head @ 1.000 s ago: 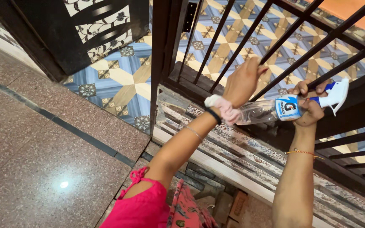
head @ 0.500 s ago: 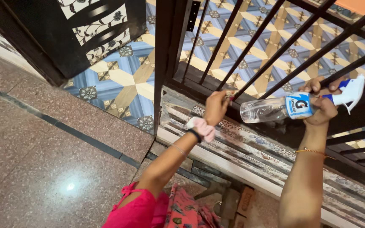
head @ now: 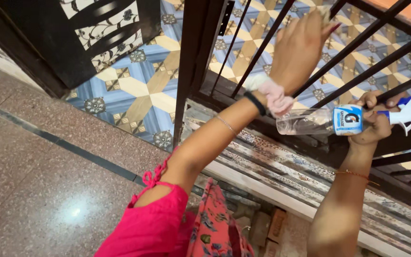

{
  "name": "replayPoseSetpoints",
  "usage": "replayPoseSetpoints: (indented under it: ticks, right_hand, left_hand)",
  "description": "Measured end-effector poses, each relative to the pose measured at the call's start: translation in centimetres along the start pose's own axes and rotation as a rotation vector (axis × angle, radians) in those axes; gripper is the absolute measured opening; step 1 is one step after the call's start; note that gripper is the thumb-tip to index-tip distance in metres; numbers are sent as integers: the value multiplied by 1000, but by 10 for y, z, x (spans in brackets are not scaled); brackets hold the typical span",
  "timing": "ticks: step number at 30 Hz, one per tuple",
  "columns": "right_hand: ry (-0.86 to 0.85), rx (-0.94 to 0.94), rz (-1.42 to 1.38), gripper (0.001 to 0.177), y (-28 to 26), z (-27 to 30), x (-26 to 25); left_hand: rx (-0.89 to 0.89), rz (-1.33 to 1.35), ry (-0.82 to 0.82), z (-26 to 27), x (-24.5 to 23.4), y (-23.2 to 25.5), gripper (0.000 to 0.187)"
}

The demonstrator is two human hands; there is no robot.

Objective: The person sprays a cleaning liquid onto the metal bars of a gate and wipes the surfaces with a cloth.

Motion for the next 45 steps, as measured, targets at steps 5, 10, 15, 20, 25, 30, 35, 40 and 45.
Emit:
replayPoseSetpoints:
  ticks: [5, 10, 15, 20, 25, 30, 35, 40, 45]
  right_hand:
    - [21, 42, -22, 41, -2, 0, -6]
    - [24, 10, 48, 42, -5, 0, 6]
    - [18, -5, 40, 38, -5, -3, 4]
    - [1, 12, 15, 38, -5, -4, 0]
    - [96, 54, -7, 42, -1, -3, -3]
    - [15, 6, 24, 38, -5, -4, 6]
    - [-10, -24, 37, 38, -1, -5, 4]
    - [19, -19, -1, 36, -1, -3, -11]
    - [28, 3, 15, 34, -2, -7, -25]
  left_hand:
    - [-28, 95, -144, 30, 5, -23, 22]
    - [-52, 137, -237, 74, 9, -50, 27]
    - [-145, 32, -398, 140, 3, -85, 26]
    - [-149, -40, -453, 184, -6, -109, 25]
    - [-75, 28, -369, 197, -32, -116, 12]
    - [25, -128, -430, 216, -67, -86, 41]
    - [32, -404, -758, 220, -24, -76, 61]
    - [35, -325, -679, 224, -12, -85, 53]
    - [-223, -38, -630, 224, -51, -98, 46]
Point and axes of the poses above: each hand's wrist, its own z-axis away from the middle knuckle, its own x-axis out of the palm, y = z × x, the point moved 5 cm from there along -z, towards the middle knuckle, and after that the axes turned 6 degrees about -z, right-handed, at the moved point
